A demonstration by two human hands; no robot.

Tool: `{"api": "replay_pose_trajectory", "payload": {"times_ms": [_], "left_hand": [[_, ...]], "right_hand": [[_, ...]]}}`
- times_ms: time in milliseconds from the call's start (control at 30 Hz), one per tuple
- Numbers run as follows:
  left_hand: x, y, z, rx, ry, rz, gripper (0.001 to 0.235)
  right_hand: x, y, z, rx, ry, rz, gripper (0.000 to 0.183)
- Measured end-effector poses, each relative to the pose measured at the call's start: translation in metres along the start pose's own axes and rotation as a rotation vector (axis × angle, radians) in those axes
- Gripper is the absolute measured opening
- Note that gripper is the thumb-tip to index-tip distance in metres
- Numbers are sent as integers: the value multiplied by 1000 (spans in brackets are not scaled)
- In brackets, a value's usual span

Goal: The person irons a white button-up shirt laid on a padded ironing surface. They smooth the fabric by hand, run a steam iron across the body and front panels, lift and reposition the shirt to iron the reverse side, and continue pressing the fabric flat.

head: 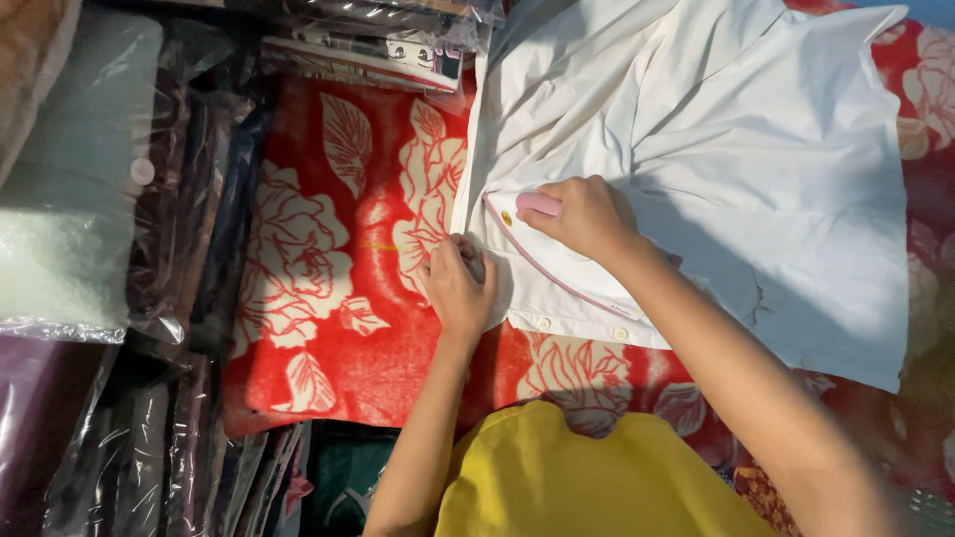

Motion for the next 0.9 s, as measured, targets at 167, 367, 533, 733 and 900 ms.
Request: {"api": "replay_pose_trajectory", "payload": {"times_ms": [167, 367, 533, 733, 900], "left_hand": [[-1, 1, 0, 0, 0, -29, 35], [3, 5, -4, -5, 4, -55, 34], [0, 4, -3, -24, 4, -77, 32], [4, 8, -5, -27, 10, -90, 37], [7, 11, -5, -53, 5, -70, 36]], "right_hand": [[0, -7, -3, -24, 122, 44, 47], [3, -13, -4, -36, 176, 8, 48], [-2, -28, 3, 1, 140, -65, 48], [-1, -20, -1, -72, 285, -141, 50], [18, -10, 0, -50, 204, -54, 51]]}}
Point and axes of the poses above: each hand's wrist, its own z-axis towards the middle knuckle, its own x-axis out of the palm, y = z × x, the point moved 3 cm from there along z, towards the middle knuckle, and after that the axes turned 2 degrees about -x, right-handed, at the moved point
